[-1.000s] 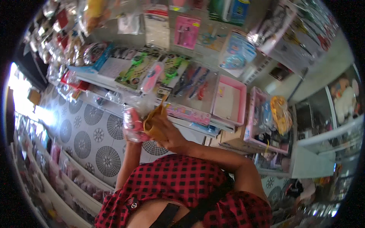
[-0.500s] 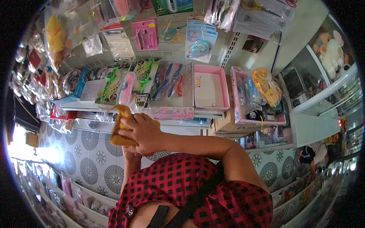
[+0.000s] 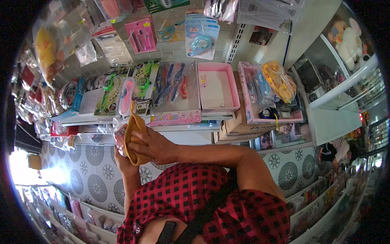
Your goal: The person cleans retail shelf merchandise, picking up packaged items and storage boxes, wiping them down with a cloth, and placing them back onto the shelf.
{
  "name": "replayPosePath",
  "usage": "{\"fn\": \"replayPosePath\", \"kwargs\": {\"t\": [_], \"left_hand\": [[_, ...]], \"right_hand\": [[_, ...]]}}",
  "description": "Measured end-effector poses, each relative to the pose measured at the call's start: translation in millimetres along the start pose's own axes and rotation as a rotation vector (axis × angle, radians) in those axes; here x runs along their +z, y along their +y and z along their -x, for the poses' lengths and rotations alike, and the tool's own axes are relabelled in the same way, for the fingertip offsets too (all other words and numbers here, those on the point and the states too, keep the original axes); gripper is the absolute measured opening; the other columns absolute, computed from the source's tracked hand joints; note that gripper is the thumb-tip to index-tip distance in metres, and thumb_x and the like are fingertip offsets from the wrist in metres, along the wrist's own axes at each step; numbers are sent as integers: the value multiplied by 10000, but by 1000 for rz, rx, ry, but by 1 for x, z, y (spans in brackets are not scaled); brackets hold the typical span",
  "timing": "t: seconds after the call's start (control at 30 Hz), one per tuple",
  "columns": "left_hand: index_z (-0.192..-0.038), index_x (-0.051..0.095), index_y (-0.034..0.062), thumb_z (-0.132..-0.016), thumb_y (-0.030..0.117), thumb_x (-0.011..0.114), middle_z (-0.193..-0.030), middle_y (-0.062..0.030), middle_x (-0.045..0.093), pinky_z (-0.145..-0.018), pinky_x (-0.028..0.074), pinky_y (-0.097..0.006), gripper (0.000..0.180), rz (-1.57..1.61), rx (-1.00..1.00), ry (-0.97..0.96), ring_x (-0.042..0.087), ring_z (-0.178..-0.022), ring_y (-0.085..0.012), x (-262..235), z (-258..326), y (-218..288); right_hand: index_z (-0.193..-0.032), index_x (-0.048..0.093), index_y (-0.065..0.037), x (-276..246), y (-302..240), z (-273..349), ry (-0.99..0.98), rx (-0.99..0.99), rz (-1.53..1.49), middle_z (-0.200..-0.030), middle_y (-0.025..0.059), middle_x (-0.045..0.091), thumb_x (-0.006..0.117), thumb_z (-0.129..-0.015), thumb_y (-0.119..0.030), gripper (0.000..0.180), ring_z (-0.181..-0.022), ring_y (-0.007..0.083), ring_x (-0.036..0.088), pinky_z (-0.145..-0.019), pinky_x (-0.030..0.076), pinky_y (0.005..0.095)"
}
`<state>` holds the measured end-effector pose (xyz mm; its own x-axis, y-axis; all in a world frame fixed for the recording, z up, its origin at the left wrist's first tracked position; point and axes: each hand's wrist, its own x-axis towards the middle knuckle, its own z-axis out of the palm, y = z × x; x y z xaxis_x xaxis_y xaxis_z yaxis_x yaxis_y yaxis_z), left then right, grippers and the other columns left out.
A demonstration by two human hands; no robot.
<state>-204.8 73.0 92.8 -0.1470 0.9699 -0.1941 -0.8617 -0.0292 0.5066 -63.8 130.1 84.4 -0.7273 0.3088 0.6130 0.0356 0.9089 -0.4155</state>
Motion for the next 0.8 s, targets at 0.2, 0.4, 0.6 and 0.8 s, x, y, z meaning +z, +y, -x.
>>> {"fn": "replayPosePath", "kwargs": {"t": [0.2, 0.4, 0.6, 0.8], "left_hand": [[-1223, 351, 49, -832, 508, 351, -1188, -128, 428, -917, 357, -381, 603, -82, -18, -6, 434, -1091, -245, 15, 8, -5], [-1275, 246, -1, -791, 435, 464, -1245, -166, 369, -939, 333, -386, 686, -348, -145, -253, 410, -1114, -288, -14, 13, 9], [-1226, 334, 14, -779, 362, 486, -1190, -174, 418, -875, 386, -461, 587, -50, -61, 161, 449, -1060, -308, -29, -2, -25], [-1218, 354, 24, -830, 356, 427, -1155, -150, 448, -841, 409, -421, 515, -474, -30, 185, 473, -1018, -270, -12, -7, -45]], "right_hand": [[-1149, 447, -182, -26, -5, 3, 62, 111, -62, -1168, 131, 352, 659, -527, -66, 667, -924, 341, 451, -739, 441, 413], [-1058, 508, -143, -42, -14, 10, -23, -17, -234, -1113, 93, 416, 648, -526, -56, 557, -905, 320, 466, -662, 462, 374], [-1046, 511, -72, -52, 3, 27, 333, 309, -715, -1060, 79, 496, 649, -686, -142, 392, -965, 200, 499, -811, 410, 304], [-1099, 452, -19, -65, 17, 40, 539, 975, -1577, -1022, 27, 507, 651, -740, -160, 434, -953, 133, 483, -829, 386, 277]]}}
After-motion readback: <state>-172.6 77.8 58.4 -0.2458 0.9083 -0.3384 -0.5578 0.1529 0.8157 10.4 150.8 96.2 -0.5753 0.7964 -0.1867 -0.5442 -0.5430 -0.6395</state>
